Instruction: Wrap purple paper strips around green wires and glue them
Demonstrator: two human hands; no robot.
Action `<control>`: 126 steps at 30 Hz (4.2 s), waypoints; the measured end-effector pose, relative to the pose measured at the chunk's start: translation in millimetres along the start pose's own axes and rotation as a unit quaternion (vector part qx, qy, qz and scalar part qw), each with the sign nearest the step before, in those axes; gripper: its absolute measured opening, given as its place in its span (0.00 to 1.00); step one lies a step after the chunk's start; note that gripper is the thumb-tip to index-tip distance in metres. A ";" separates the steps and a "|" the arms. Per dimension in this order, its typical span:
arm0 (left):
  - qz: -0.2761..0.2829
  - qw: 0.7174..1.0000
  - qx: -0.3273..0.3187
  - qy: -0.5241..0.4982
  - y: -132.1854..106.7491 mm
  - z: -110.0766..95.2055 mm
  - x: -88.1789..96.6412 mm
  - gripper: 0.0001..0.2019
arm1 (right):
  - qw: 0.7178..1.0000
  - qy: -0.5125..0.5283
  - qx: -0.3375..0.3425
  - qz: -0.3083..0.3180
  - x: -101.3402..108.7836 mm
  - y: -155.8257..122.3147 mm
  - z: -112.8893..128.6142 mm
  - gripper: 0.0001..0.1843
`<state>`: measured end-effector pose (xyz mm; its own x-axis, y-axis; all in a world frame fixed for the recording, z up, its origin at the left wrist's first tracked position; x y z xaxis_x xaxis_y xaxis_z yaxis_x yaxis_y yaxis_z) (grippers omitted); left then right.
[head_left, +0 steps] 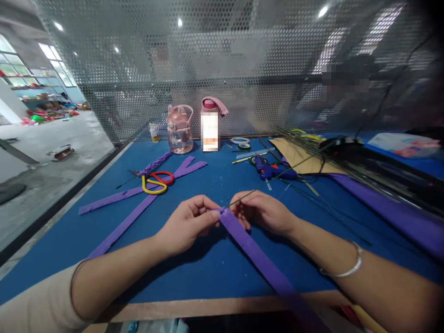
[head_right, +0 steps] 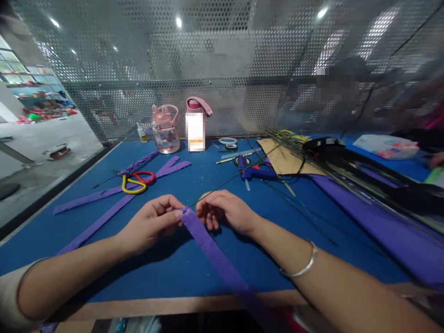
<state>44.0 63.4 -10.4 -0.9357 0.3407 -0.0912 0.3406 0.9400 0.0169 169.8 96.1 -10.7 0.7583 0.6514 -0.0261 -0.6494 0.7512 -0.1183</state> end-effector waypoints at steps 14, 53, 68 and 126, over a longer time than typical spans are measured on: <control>-0.003 0.998 -0.018 0.066 -2.2 -5.2 -2.8 0.12 | 0.956 -0.234 0.154 -0.084 -6.6 -12.3 25.7 0.03; -0.043 0.981 -0.110 0.153 9.9 -4.8 10.3 0.07 | 0.983 -0.126 0.095 -0.089 -3.1 11.2 9.0 0.10; -0.074 0.910 -0.227 0.339 1.2 -20.6 11.5 0.04 | 0.976 -0.119 0.124 -0.134 4.5 8.3 9.3 0.11; -0.083 0.933 -0.113 0.333 5.9 -11.5 17.3 0.10 | 0.999 -0.026 -0.015 -0.015 -7.2 10.7 -10.0 0.11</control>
<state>28.8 75.0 -0.5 -0.8491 0.0541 0.5255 0.2290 0.9341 0.2739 158.0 98.3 -21.8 0.7733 0.6333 0.0298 -0.6233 0.7680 -0.1474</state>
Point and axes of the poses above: each hand's wrist, its own y-axis towards the middle knuckle, its own x-axis out of the back of the hand, z = x × y, the point moved 7 cm from there along y, towards the middle knuckle, and after that the axes turned 4 degrees about -x, right-handed, at the moved point
